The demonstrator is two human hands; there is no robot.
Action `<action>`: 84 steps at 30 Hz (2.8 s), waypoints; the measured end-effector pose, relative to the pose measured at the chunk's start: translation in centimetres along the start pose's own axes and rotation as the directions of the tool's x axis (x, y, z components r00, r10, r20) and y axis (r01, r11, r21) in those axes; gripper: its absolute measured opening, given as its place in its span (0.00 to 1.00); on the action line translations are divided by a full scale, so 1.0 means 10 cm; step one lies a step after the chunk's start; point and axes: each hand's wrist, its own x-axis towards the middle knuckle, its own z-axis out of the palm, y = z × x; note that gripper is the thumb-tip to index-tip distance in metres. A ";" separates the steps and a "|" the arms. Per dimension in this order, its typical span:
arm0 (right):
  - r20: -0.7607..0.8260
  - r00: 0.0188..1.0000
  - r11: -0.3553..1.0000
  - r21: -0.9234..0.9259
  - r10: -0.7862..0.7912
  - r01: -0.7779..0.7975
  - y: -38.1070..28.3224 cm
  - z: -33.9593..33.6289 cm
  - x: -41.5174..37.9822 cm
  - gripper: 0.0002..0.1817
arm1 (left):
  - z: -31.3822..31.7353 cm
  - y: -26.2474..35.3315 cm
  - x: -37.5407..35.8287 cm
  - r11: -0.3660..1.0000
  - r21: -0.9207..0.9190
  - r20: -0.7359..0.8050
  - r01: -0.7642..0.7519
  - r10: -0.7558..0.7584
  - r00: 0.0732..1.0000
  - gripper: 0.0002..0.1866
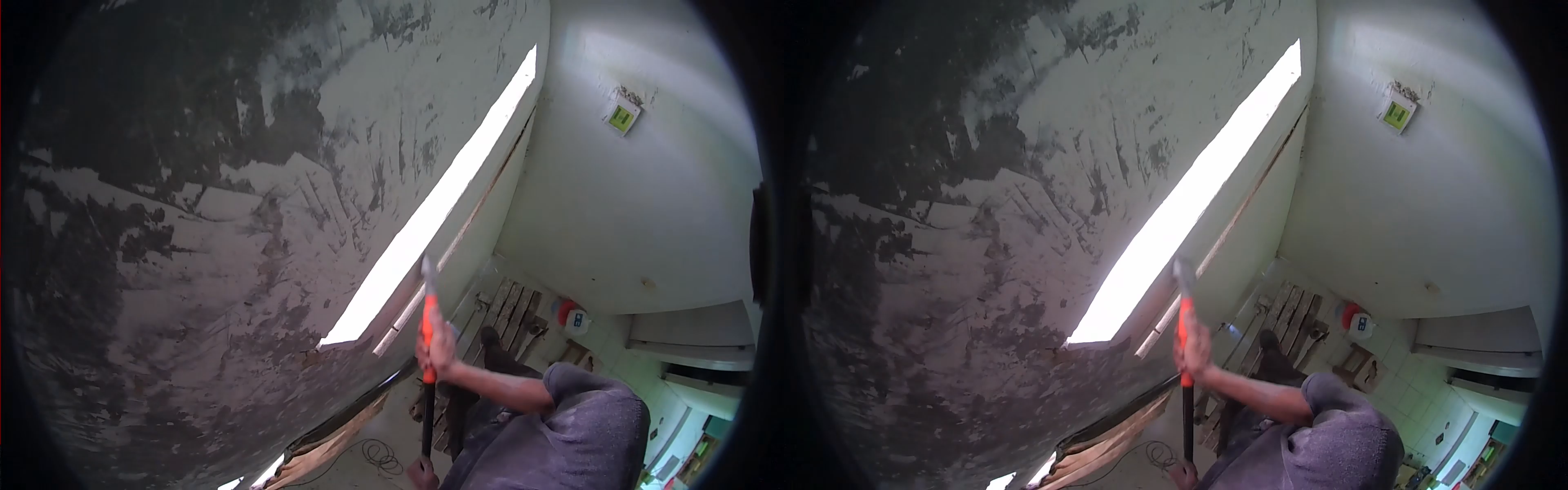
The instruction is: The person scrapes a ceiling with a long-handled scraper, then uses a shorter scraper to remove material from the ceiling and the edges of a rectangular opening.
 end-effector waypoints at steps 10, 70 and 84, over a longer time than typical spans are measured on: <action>-0.064 0.997 0.999 -0.013 -0.044 0.044 -0.11 -0.08 0.17 0.33 | 0.05 0.48 0.28 0.988 -0.143 0.134 0.058 -0.039 0.990 0.21; 0.004 0.997 0.992 0.095 0.081 -0.081 -0.24 -0.23 0.31 0.34 | -0.21 1.19 0.34 0.985 -0.080 0.007 -0.153 0.154 0.988 0.19; -0.111 0.993 0.998 0.052 0.046 -0.040 -0.61 -0.40 0.66 0.34 | -0.10 1.36 0.57 0.994 -0.025 0.106 -0.105 0.107 0.989 0.26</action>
